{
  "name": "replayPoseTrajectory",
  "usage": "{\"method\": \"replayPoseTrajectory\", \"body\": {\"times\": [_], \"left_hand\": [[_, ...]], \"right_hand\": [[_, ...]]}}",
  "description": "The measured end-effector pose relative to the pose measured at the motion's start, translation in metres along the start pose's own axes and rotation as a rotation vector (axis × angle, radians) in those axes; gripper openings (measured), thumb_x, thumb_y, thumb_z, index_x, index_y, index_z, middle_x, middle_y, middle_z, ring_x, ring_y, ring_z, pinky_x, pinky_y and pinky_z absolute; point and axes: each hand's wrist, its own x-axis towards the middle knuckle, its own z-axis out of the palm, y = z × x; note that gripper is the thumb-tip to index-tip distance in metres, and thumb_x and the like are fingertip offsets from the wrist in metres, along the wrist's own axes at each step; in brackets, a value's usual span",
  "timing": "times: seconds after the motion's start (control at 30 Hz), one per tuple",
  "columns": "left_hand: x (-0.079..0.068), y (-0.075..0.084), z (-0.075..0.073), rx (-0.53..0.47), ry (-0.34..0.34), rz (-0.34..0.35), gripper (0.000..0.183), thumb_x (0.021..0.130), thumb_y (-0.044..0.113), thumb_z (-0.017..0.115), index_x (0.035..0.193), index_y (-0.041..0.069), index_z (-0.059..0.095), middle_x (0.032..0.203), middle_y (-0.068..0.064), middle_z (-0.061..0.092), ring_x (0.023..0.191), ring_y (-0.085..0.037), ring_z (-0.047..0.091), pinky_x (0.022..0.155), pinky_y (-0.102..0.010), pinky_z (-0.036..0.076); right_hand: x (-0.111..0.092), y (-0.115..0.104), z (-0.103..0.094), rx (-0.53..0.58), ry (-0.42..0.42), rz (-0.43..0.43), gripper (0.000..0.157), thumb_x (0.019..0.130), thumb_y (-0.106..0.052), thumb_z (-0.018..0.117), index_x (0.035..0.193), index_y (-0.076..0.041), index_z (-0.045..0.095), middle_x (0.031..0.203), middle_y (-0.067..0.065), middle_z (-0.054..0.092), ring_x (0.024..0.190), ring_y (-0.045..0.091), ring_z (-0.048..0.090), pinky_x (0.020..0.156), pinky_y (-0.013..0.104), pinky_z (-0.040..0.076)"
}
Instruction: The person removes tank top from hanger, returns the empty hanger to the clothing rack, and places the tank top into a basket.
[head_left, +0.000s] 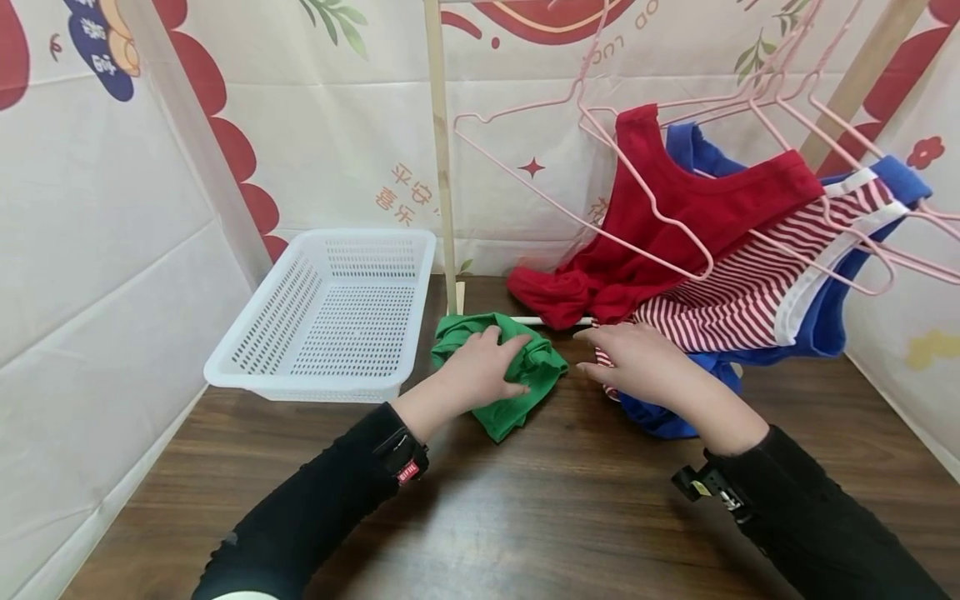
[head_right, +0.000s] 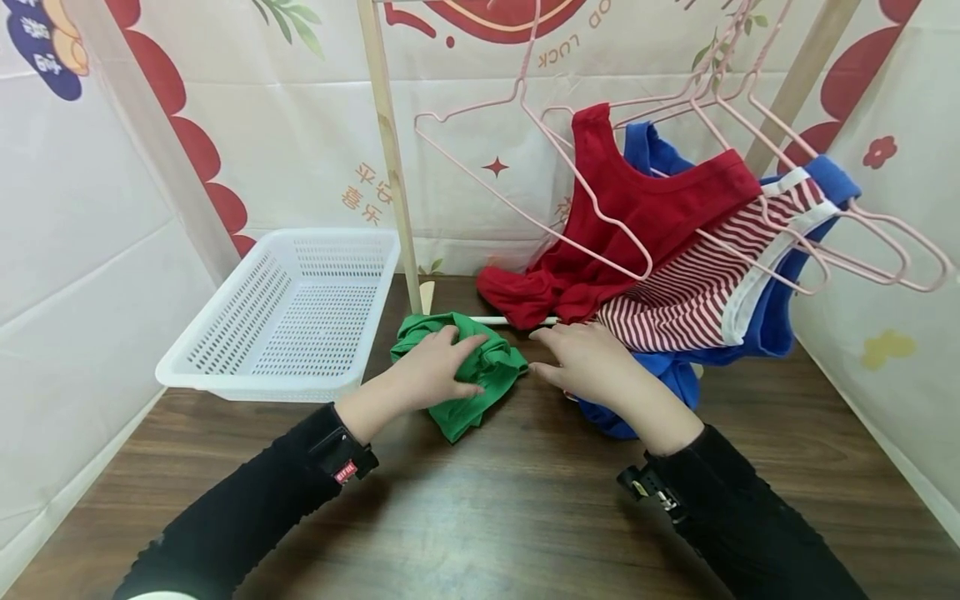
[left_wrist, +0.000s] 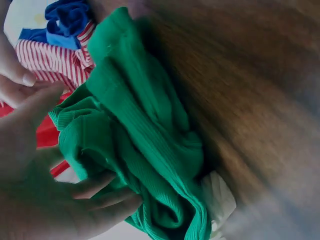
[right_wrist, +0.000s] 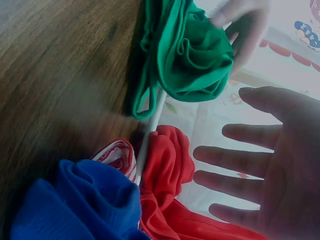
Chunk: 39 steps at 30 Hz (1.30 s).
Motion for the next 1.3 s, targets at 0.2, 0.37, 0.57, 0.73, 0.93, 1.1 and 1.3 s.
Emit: {"method": "replayPoseTrajectory", "body": {"times": [0.2,0.37,0.57,0.73,0.93,1.1,1.3], "left_hand": [[-0.002,0.005,0.006,0.229,-0.074,0.007,0.118,0.064,0.076,0.072,0.156,0.019,0.023,0.138,-0.019,0.047,0.12,-0.037,0.05,0.084,-0.044,0.052],[0.001,0.009,0.012,0.359,-0.151,0.01,0.131,0.056,0.08,0.073,0.157,0.02,0.016,0.142,-0.019,0.043,0.127,-0.041,0.044,0.088,-0.045,0.05],[0.005,0.014,0.015,0.482,-0.186,0.049,0.119,0.066,0.072,0.074,0.157,0.021,0.018,0.14,-0.017,0.048,0.123,-0.036,0.049,0.088,-0.04,0.051],[0.001,0.015,0.014,0.541,-0.143,0.134,0.092,0.08,0.049,0.076,0.153,0.018,0.03,0.128,-0.016,0.058,0.109,-0.03,0.058,0.08,-0.037,0.053],[-0.002,0.015,0.018,0.55,0.025,0.246,0.037,0.089,0.017,0.068,0.124,0.016,0.054,0.092,-0.006,0.065,0.081,-0.021,0.064,0.062,-0.033,0.054],[-0.003,0.012,0.012,0.45,0.017,0.225,0.033,0.092,0.011,0.063,0.122,0.018,0.055,0.089,-0.004,0.066,0.076,-0.02,0.065,0.053,-0.035,0.053],[-0.009,0.005,0.0,0.343,-0.01,0.177,0.043,0.088,0.01,0.064,0.129,0.018,0.053,0.095,-0.003,0.067,0.077,-0.023,0.065,0.052,-0.037,0.051]], "right_hand": [[0.0,-0.001,0.002,-0.001,0.001,-0.019,0.044,0.092,-0.032,0.067,0.126,-0.005,0.063,0.117,0.013,0.066,0.109,0.032,0.061,0.094,0.057,0.041],[0.0,-0.001,0.003,-0.002,0.006,-0.026,0.042,0.092,-0.031,0.067,0.124,-0.004,0.064,0.116,0.013,0.067,0.109,0.032,0.062,0.094,0.057,0.041],[-0.001,0.0,0.004,-0.02,0.018,-0.039,0.042,0.091,-0.031,0.068,0.123,-0.004,0.064,0.114,0.013,0.067,0.106,0.031,0.063,0.093,0.055,0.042],[-0.002,0.001,0.004,-0.027,0.026,-0.038,0.042,0.091,-0.031,0.068,0.123,-0.004,0.064,0.114,0.013,0.067,0.106,0.031,0.063,0.093,0.055,0.042],[-0.005,0.001,0.003,-0.017,0.023,-0.014,0.043,0.091,-0.032,0.068,0.125,-0.004,0.063,0.114,0.014,0.068,0.107,0.031,0.063,0.092,0.055,0.042],[-0.007,0.0,0.001,-0.015,0.027,0.007,0.043,0.092,-0.032,0.066,0.125,-0.005,0.063,0.116,0.014,0.067,0.109,0.032,0.062,0.093,0.055,0.042],[-0.01,0.001,-0.007,0.006,0.073,0.03,0.04,0.093,-0.029,0.065,0.123,-0.004,0.064,0.119,0.016,0.066,0.109,0.034,0.061,0.092,0.055,0.043]]}}
